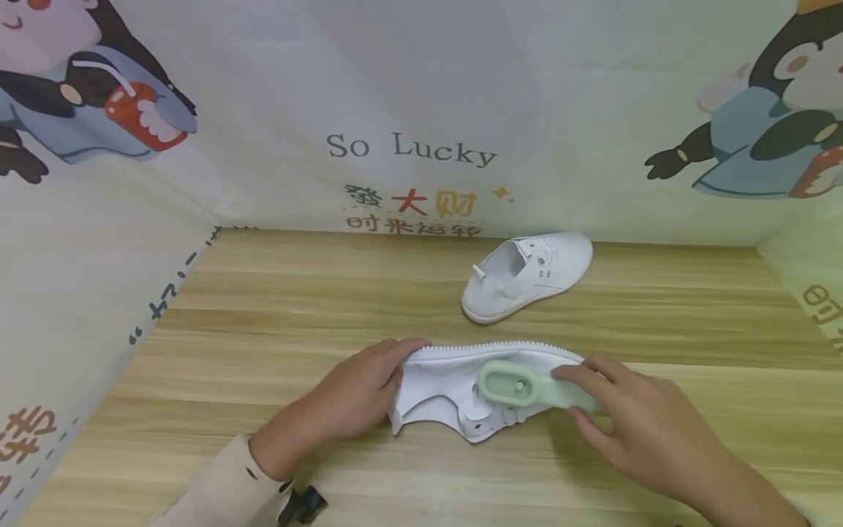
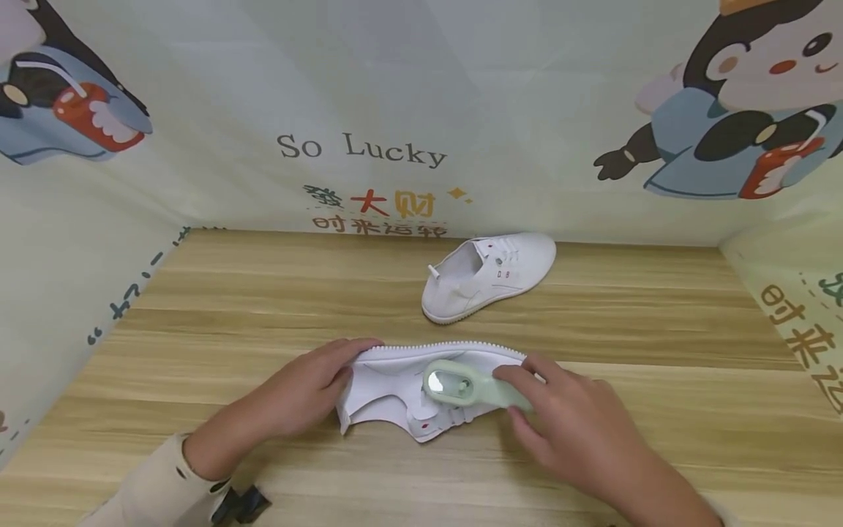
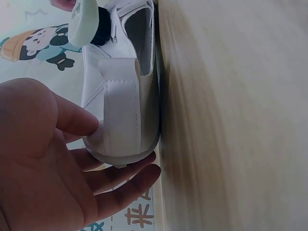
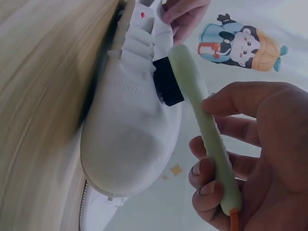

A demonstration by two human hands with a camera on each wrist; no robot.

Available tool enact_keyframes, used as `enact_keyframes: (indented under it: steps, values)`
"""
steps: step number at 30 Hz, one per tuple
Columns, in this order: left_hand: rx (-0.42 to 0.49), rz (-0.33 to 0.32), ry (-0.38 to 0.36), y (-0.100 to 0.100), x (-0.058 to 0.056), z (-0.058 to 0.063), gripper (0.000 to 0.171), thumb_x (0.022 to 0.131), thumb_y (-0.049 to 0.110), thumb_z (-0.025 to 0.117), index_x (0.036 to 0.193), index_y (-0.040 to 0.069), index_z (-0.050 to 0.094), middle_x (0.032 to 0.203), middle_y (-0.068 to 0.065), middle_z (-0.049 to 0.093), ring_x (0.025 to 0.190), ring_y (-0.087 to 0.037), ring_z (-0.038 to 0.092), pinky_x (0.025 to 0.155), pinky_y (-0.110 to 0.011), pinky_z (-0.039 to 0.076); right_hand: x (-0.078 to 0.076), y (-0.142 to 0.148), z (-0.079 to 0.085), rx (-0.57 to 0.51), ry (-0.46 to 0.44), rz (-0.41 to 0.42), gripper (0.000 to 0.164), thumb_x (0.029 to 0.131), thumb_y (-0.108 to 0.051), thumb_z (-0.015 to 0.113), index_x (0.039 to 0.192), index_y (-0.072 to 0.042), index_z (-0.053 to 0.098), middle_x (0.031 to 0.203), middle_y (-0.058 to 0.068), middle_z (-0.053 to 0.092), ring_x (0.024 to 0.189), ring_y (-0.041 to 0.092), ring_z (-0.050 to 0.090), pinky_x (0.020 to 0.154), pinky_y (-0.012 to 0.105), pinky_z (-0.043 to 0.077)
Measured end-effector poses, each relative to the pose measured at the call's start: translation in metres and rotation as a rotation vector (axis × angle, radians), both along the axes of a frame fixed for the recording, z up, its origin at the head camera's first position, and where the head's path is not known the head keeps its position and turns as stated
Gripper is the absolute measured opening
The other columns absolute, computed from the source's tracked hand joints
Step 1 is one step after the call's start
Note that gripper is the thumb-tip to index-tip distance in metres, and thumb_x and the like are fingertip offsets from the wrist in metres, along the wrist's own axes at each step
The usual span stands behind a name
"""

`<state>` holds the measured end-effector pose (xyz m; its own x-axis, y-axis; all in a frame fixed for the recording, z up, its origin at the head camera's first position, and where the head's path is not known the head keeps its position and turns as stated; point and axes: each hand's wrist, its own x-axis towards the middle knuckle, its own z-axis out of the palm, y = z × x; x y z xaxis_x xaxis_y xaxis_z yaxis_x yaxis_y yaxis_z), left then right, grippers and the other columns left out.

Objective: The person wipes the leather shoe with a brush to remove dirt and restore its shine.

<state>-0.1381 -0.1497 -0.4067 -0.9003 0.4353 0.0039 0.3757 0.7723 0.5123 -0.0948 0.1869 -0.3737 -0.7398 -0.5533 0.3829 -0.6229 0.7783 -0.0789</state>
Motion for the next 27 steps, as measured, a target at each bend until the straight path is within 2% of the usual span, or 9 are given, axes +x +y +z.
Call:
enact_keyframes:
  steps: [1, 5, 11, 15, 20, 27]
  values:
    - [-0.001, 0.000, 0.001, 0.0002, 0.0000, 0.0002, 0.045, 0.104, 0.010, 0.044, 0.147, 0.019, 0.049, 0.144, -0.002, 0.057, 0.136, -0.021, 0.051, 0.114, -0.044, 0.039, 0.0004, 0.0005, 0.0008, 0.010, -0.010, -0.012, 0.047, 0.074, -0.020, 0.081, 0.118, -0.022, 0.067, 0.105, 0.000, 0.065, 0.057, -0.009, 0.039, 0.050, 0.020, 0.038]
    - [0.004, -0.006, 0.008, 0.0006, 0.0000, -0.0004, 0.044, 0.103, 0.010, 0.044, 0.147, 0.018, 0.049, 0.144, -0.002, 0.057, 0.136, -0.021, 0.051, 0.114, -0.043, 0.039, 0.0016, 0.0032, 0.0029, 0.032, -0.040, -0.042, 0.047, 0.075, -0.021, 0.081, 0.119, -0.022, 0.067, 0.108, 0.002, 0.066, 0.057, -0.008, 0.040, 0.050, 0.022, 0.039]
    - [0.001, -0.002, 0.014, 0.0013, -0.0002, -0.0022, 0.044, 0.104, 0.010, 0.043, 0.146, 0.017, 0.049, 0.144, -0.003, 0.057, 0.136, -0.022, 0.051, 0.114, -0.043, 0.038, -0.0001, 0.0011, 0.0004, 0.005, -0.028, -0.002, 0.048, 0.074, -0.018, 0.082, 0.119, -0.022, 0.067, 0.104, -0.002, 0.063, 0.055, -0.012, 0.035, 0.049, 0.018, 0.035]
    - [0.000, -0.002, 0.016, 0.0018, -0.0009, -0.0040, 0.043, 0.104, 0.010, 0.042, 0.146, 0.018, 0.050, 0.137, -0.003, 0.061, 0.131, -0.020, 0.056, 0.111, -0.043, 0.042, -0.0004, -0.0010, -0.0020, -0.003, -0.043, 0.014, 0.047, 0.074, -0.017, 0.083, 0.118, -0.022, 0.067, 0.101, -0.006, 0.059, 0.055, -0.011, 0.031, 0.049, 0.016, 0.033]
    - [0.010, 0.002, 0.029, 0.0025, -0.0018, -0.0065, 0.041, 0.105, 0.011, 0.040, 0.144, 0.019, 0.051, 0.127, -0.002, 0.064, 0.122, -0.018, 0.059, 0.106, -0.042, 0.046, 0.0002, -0.0036, -0.0034, 0.018, -0.092, -0.003, 0.044, 0.079, -0.020, 0.082, 0.119, -0.022, 0.066, 0.100, -0.007, 0.060, 0.055, -0.008, 0.033, 0.049, 0.016, 0.033]
    - [0.026, 0.008, 0.031, 0.0034, -0.0020, -0.0081, 0.039, 0.106, 0.012, 0.039, 0.141, 0.020, 0.052, 0.123, -0.001, 0.064, 0.119, -0.016, 0.060, 0.104, -0.041, 0.047, 0.0006, -0.0056, -0.0057, 0.036, -0.105, -0.016, 0.043, 0.080, -0.022, 0.082, 0.120, -0.023, 0.065, 0.096, -0.009, 0.058, 0.058, -0.005, 0.035, 0.050, 0.018, 0.034]
